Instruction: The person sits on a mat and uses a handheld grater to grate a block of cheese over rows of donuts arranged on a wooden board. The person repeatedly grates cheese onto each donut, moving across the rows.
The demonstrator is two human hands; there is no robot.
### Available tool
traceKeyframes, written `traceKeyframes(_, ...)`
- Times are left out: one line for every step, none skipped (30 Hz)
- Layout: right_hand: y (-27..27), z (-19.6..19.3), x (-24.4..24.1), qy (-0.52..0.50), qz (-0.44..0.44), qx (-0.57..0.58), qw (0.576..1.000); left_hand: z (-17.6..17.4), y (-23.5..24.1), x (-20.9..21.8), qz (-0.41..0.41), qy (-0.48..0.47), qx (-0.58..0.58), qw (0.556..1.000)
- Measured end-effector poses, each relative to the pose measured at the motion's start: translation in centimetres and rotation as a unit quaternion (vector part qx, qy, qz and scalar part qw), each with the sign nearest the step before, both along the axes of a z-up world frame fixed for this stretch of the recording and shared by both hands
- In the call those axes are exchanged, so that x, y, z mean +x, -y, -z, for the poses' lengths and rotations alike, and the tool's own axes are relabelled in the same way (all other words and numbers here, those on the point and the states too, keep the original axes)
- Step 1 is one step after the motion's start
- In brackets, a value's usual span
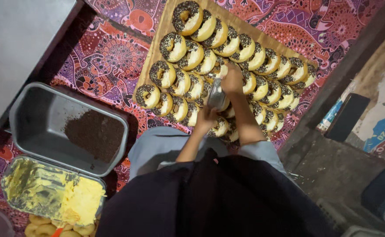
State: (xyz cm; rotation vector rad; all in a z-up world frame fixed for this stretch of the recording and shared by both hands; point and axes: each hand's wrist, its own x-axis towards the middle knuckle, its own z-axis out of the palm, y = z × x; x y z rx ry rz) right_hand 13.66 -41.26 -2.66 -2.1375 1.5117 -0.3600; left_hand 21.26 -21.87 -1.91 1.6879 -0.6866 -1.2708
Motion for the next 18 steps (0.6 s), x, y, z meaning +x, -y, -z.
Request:
traceKeyframes(0.2,-0.5,-0.4,0.022,-0.002,0.019,1.0,-0.3,-1.6,-0.1,0.003,0.008,0.015,1.0)
traceKeyframes(0.5,-1.2,-0.8,0.045,-0.002,0.037,0.998,-0.7,-2.8,-0.1,0.008,0.017,0.03,0.999)
traceKeyframes(0.9,-2.0,-1.2,0.095,0.054,0.129,0.986,-1.0,-3.7,-0.3,-0.016,-0.058,0.033,0.998)
traceKeyframes(1.2,-2.9,-1.9,0.145,0.112,0.22,0.958,-1.3,-4.4,-0.3,-0.036,-0.132,0.038,0.99)
traceKeyframes(1.2,-3.9,-2.5,0.193,0.167,0.308,0.917,-1.5,-4.8,-0.3,-0.057,-0.205,0.043,0.976)
traceKeyframes(1.0,-4.8,-3.3,0.254,0.172,0.325,0.895,-1.7,-5.0,-0.3,-0.059,-0.222,0.039,0.973)
traceKeyframes(1.0,-5.9,-4.4,0.314,0.177,0.339,0.869,-1.8,-4.9,-0.3,-0.06,-0.238,0.036,0.969)
traceKeyframes(0.9,-6.9,-5.6,0.371,0.18,0.353,0.84,-1.9,-4.7,-0.3,-0.063,-0.255,0.033,0.964)
traceKeyframes(0.7,-7.6,-6.5,0.4,0.187,0.357,0.823,-2.0,-4.3,-0.1,-0.052,-0.234,0.031,0.97)
traceKeyframes(0.5,-8.2,-7.5,0.427,0.194,0.362,0.805,-1.9,-3.8,0.3,-0.041,-0.214,0.031,0.976)
traceKeyframes(0.1,-8.7,-8.2,0.454,0.201,0.367,0.787,-1.9,-3.5,0.4,-0.03,-0.193,0.03,0.98)
traceKeyframes(-0.2,-9.0,-8.9,0.468,0.209,0.364,0.777,-1.9,-3.0,0.6,-0.038,-0.22,0.005,0.975)
traceKeyframes(-0.7,-9.3,-9.5,0.481,0.218,0.362,0.768,-1.9,-2.6,0.6,-0.046,-0.246,-0.019,0.968)
traceKeyframes(-1.6,-9.5,-10.0,0.494,0.229,0.36,0.757,-1.9,-2.5,0.7,-0.053,-0.273,-0.04,0.96)
traceKeyframes(-2.5,-9.5,-10.5,0.498,0.239,0.357,0.753,-1.9,-2.5,1.1,-0.044,-0.233,-0.043,0.97)
traceKeyframes(-3.1,-9.6,-10.8,0.502,0.248,0.354,0.749,-1.9,-2.3,1.7,-0.036,-0.194,-0.047,0.979)
traceKeyframes(-3.9,-9.7,-11.0,0.506,0.258,0.351,0.745,-2.0,-2.2,2.5,-0.028,-0.154,-0.052,0.986)
traceKeyframes(-4.5,-9.8,-10.9,0.505,0.266,0.349,0.744,-2.1,-1.9,3.6,-0.05,-0.167,-0.057,0.983)
